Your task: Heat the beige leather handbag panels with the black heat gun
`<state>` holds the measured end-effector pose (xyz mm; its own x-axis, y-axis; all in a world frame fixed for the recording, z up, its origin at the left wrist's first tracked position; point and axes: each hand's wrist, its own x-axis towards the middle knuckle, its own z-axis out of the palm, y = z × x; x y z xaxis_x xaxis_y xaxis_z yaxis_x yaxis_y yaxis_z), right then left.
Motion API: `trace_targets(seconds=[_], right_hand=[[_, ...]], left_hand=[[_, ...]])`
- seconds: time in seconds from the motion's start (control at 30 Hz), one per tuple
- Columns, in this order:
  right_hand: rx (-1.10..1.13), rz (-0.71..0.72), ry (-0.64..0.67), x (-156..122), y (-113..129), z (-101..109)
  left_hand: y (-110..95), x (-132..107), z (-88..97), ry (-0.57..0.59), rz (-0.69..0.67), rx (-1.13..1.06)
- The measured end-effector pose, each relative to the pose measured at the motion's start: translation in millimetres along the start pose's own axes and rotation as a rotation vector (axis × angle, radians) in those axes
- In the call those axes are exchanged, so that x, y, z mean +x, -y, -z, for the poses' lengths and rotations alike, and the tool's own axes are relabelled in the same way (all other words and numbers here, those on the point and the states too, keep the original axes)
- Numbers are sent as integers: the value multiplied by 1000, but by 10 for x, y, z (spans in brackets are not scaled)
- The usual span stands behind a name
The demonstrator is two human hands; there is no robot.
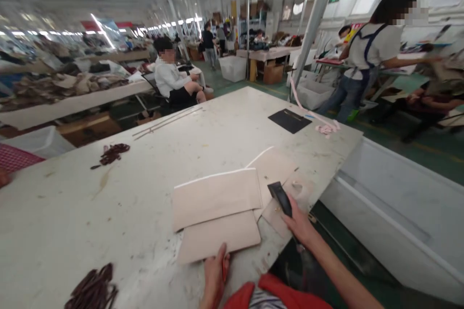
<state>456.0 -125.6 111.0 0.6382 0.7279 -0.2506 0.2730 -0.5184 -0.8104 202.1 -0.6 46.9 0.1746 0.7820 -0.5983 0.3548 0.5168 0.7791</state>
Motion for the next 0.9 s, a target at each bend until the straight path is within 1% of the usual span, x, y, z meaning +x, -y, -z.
trace_targets(seconds=[0.07,0.13,0.23,0.37,0.47,0.53,0.67,0.7,0.77,0.83,0.9], right_hand=[[-64,-25,113,83,88,16],[-78,-49,245,129,160,-48],[-43,-44,382,182,218,-304],[-8,-51,432,398,313,-718],[9,-83,428,610,463,-907],[16,-109,456,718,584,-969],[-10,-114,589,842,822,-1017],[-18,-108,601,862,879,-1027],[-34,-103,587,895,976,-1046],[-47,-100,589,907,1032,-1061],[-41,-108,645,902,1035,-1076]], left_hand=[[64,96,-29,21,79,-64],[47,164,-45,23,101,-97],[1,230,-22,13,111,-83],[45,307,81,0,95,-109],[94,343,188,19,100,-160],[105,357,261,30,116,-188],[115,389,380,32,140,-231],[124,405,402,28,147,-238],[152,445,439,27,157,-273],[186,487,471,36,171,-322],[212,517,503,49,181,-351]])
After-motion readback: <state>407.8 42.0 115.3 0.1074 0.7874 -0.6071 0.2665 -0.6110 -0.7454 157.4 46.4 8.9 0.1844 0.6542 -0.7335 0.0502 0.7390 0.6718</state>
